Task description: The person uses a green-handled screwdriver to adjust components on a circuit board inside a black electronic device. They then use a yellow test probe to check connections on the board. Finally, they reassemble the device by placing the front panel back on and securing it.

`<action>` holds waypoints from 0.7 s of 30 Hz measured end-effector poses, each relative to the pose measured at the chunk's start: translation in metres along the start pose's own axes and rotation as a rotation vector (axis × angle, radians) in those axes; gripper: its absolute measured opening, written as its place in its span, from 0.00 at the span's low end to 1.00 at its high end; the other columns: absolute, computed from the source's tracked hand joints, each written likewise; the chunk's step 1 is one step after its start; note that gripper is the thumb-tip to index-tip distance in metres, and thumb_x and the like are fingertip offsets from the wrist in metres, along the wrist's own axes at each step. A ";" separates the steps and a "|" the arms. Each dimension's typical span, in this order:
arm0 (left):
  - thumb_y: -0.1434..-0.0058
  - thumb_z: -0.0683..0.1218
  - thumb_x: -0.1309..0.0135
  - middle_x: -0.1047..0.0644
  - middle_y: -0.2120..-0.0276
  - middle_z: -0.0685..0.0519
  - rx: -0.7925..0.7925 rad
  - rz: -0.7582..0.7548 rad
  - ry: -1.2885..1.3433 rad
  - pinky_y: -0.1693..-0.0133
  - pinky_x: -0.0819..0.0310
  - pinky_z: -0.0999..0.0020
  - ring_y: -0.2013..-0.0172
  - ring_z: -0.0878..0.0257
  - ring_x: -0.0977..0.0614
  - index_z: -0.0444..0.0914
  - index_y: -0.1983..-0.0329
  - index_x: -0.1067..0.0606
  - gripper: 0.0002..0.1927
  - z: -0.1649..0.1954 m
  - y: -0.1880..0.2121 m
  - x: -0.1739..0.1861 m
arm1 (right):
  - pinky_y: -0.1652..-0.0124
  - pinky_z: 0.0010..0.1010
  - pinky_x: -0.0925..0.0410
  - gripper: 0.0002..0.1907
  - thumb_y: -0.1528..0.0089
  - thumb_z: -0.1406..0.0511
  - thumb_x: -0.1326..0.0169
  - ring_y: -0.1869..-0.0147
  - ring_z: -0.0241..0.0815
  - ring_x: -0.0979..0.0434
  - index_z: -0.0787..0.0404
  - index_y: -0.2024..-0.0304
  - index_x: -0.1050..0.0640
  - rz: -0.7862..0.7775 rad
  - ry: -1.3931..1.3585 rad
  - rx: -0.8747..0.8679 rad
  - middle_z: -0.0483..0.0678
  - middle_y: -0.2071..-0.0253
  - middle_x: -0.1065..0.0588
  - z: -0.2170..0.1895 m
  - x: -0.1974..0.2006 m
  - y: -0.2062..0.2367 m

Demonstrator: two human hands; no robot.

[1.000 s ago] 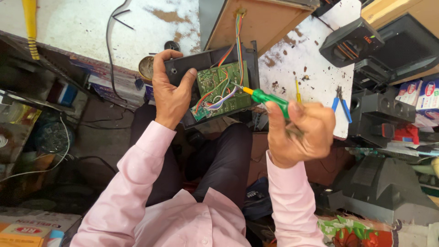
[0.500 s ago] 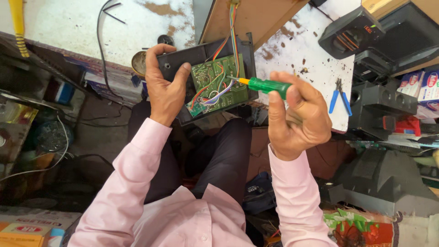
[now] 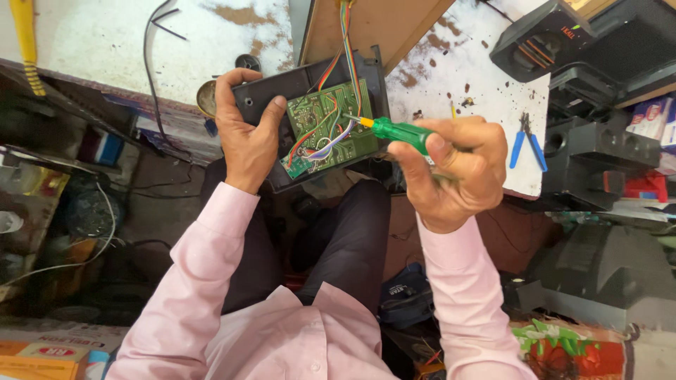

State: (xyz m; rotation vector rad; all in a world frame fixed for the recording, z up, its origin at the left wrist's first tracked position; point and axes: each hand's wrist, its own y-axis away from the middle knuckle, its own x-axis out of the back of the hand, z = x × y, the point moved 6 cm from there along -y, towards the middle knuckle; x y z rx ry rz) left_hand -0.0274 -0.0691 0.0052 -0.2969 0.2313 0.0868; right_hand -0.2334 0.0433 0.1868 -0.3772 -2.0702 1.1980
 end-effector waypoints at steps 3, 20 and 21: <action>0.32 0.33 0.39 0.25 0.58 0.55 -0.003 0.007 -0.016 0.55 0.25 0.75 0.59 0.70 0.23 0.38 0.42 0.33 0.21 -0.002 0.002 -0.004 | 0.62 0.35 0.26 0.17 0.39 0.75 0.33 0.58 0.51 0.19 0.61 0.54 0.28 -0.090 -0.027 0.004 0.59 0.52 0.23 0.002 0.005 0.000; 0.33 0.34 0.38 0.25 0.57 0.55 0.013 0.013 -0.006 0.54 0.25 0.75 0.58 0.70 0.23 0.38 0.42 0.33 0.21 -0.005 0.006 -0.019 | 0.62 0.37 0.27 0.18 0.42 0.75 0.30 0.57 0.51 0.22 0.63 0.59 0.27 -0.019 -0.082 0.005 0.58 0.57 0.27 0.016 0.017 0.008; 0.33 0.34 0.38 0.25 0.58 0.55 0.022 0.013 0.002 0.54 0.25 0.75 0.58 0.70 0.22 0.38 0.42 0.33 0.21 -0.005 0.006 -0.019 | 0.57 0.40 0.24 0.16 0.39 0.76 0.33 0.52 0.56 0.20 0.64 0.57 0.28 -0.056 -0.123 -0.004 0.61 0.53 0.26 0.015 0.015 0.008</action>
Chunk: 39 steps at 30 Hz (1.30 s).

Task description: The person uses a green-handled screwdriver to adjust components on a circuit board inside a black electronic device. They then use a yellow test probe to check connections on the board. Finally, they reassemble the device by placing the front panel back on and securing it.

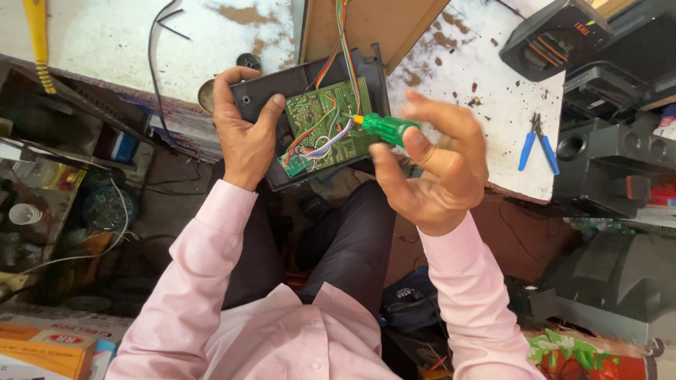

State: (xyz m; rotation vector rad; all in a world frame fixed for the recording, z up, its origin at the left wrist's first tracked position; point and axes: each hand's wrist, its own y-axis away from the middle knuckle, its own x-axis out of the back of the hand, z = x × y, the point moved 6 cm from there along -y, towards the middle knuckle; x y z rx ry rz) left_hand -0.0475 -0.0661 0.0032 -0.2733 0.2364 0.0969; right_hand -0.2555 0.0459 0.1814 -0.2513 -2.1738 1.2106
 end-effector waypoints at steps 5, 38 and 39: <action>0.32 0.33 0.39 0.25 0.56 0.55 -0.038 0.001 -0.030 0.53 0.24 0.75 0.57 0.70 0.23 0.38 0.42 0.33 0.21 0.002 -0.002 0.002 | 0.63 0.31 0.24 0.17 0.40 0.75 0.28 0.58 0.47 0.17 0.62 0.60 0.26 0.037 0.078 -0.041 0.54 0.55 0.24 -0.001 0.000 0.002; 0.34 0.33 0.39 0.26 0.57 0.56 -0.007 0.015 0.000 0.55 0.26 0.75 0.58 0.71 0.23 0.38 0.43 0.33 0.21 0.006 -0.007 0.025 | 0.61 0.32 0.29 0.16 0.38 0.74 0.31 0.58 0.53 0.21 0.64 0.57 0.27 0.028 0.161 -0.041 0.57 0.52 0.25 -0.024 -0.026 -0.010; 0.34 0.33 0.39 0.25 0.58 0.56 0.008 0.013 0.013 0.55 0.26 0.75 0.59 0.71 0.23 0.38 0.43 0.33 0.21 0.005 -0.007 0.025 | 0.61 0.33 0.28 0.14 0.37 0.75 0.34 0.56 0.52 0.19 0.64 0.58 0.28 0.018 0.126 -0.058 0.58 0.52 0.24 -0.024 -0.028 -0.010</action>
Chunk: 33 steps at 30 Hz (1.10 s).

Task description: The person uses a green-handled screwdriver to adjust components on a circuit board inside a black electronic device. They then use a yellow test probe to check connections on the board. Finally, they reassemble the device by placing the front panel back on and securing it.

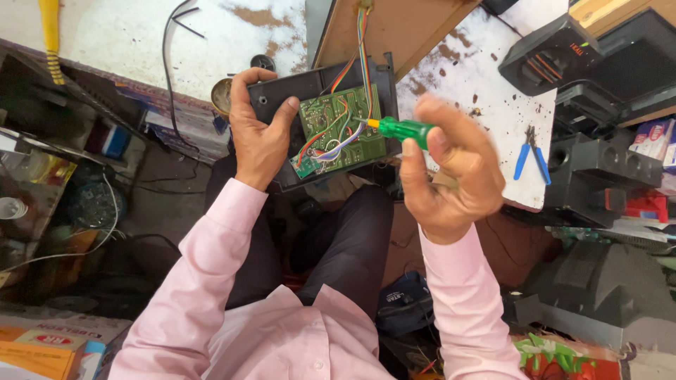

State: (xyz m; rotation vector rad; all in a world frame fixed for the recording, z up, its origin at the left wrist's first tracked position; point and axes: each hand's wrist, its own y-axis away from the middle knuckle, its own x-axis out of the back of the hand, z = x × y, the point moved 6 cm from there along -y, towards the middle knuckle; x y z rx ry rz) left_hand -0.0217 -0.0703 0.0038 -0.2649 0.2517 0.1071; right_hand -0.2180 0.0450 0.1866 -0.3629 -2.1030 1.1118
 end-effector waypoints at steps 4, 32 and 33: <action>0.34 0.33 0.39 0.26 0.57 0.56 -0.020 0.004 0.016 0.54 0.25 0.75 0.57 0.70 0.23 0.38 0.43 0.33 0.21 0.001 0.000 0.002 | 0.61 0.30 0.23 0.16 0.36 0.77 0.30 0.60 0.46 0.18 0.61 0.59 0.27 0.056 -0.043 -0.020 0.53 0.56 0.28 -0.003 -0.003 0.003; 0.34 0.33 0.40 0.26 0.57 0.56 -0.014 -0.004 0.061 0.54 0.25 0.74 0.58 0.70 0.23 0.38 0.43 0.33 0.21 0.000 0.003 0.011 | 0.61 0.32 0.28 0.15 0.39 0.76 0.32 0.58 0.51 0.21 0.62 0.59 0.27 0.062 0.070 -0.026 0.53 0.59 0.27 -0.014 -0.012 0.009; 0.34 0.33 0.40 0.26 0.57 0.56 -0.011 -0.004 0.068 0.54 0.25 0.75 0.58 0.70 0.23 0.38 0.43 0.33 0.21 0.000 0.003 0.011 | 0.64 0.31 0.33 0.17 0.41 0.75 0.29 0.63 0.47 0.25 0.60 0.61 0.28 0.105 0.131 -0.043 0.52 0.61 0.28 -0.012 -0.009 0.011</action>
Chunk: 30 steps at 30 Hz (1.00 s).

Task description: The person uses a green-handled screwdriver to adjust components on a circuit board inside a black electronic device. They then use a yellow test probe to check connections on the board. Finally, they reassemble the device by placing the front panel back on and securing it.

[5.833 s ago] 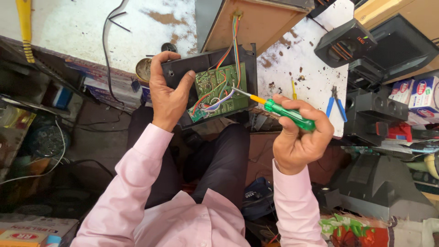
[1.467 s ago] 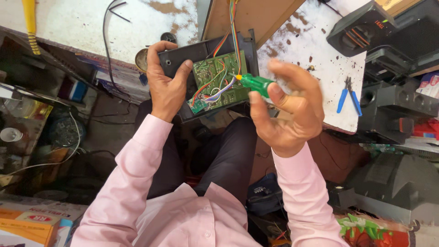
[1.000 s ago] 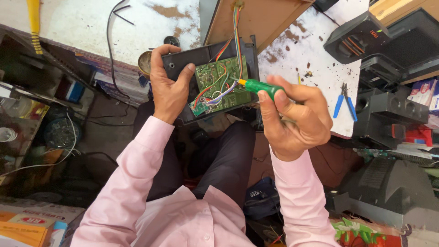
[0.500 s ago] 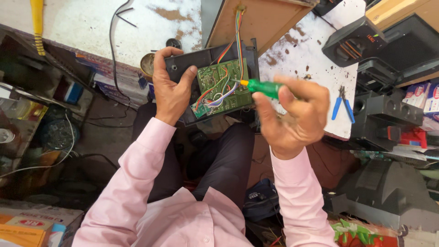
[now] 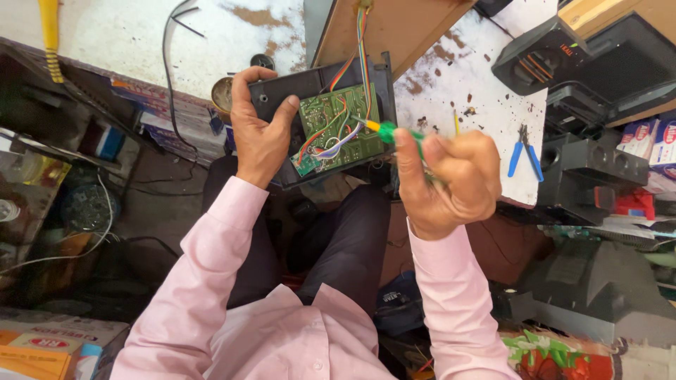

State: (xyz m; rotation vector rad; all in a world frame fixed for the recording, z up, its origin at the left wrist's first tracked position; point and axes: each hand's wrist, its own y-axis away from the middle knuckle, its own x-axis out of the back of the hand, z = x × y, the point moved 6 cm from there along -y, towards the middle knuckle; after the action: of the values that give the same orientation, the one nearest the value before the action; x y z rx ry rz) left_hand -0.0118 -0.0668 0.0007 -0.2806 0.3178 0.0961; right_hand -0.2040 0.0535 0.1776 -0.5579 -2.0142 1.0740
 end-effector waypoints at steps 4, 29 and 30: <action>0.34 0.33 0.39 0.26 0.56 0.55 -0.015 0.005 -0.038 0.54 0.25 0.75 0.57 0.70 0.23 0.37 0.43 0.33 0.21 0.004 0.000 0.002 | 0.53 0.31 0.25 0.25 0.37 0.73 0.29 0.51 0.49 0.24 0.58 0.46 0.30 -0.079 -0.015 0.097 0.55 0.48 0.30 -0.001 -0.006 0.009; 0.33 0.31 0.53 0.27 0.44 0.51 0.151 -0.217 0.378 0.40 0.30 0.70 0.44 0.67 0.25 0.35 0.34 0.38 0.25 0.005 0.010 0.009 | 0.62 0.42 0.27 0.23 0.44 0.67 0.37 0.60 0.56 0.19 0.57 0.45 0.22 -0.906 -0.066 -0.004 0.54 0.60 0.19 -0.009 -0.095 0.040; 0.34 0.31 0.53 0.27 0.43 0.51 0.156 -0.218 0.375 0.40 0.30 0.71 0.44 0.67 0.25 0.35 0.34 0.38 0.25 0.005 0.009 0.011 | 0.61 0.42 0.27 0.20 0.42 0.66 0.37 0.60 0.55 0.18 0.57 0.47 0.22 -0.904 -0.066 -0.015 0.53 0.60 0.19 -0.008 -0.098 0.038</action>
State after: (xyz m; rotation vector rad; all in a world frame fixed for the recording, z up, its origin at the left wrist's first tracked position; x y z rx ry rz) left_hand -0.0011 -0.0562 -0.0009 -0.1760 0.6612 -0.1987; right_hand -0.1380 0.0126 0.1072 0.3846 -1.9848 0.5115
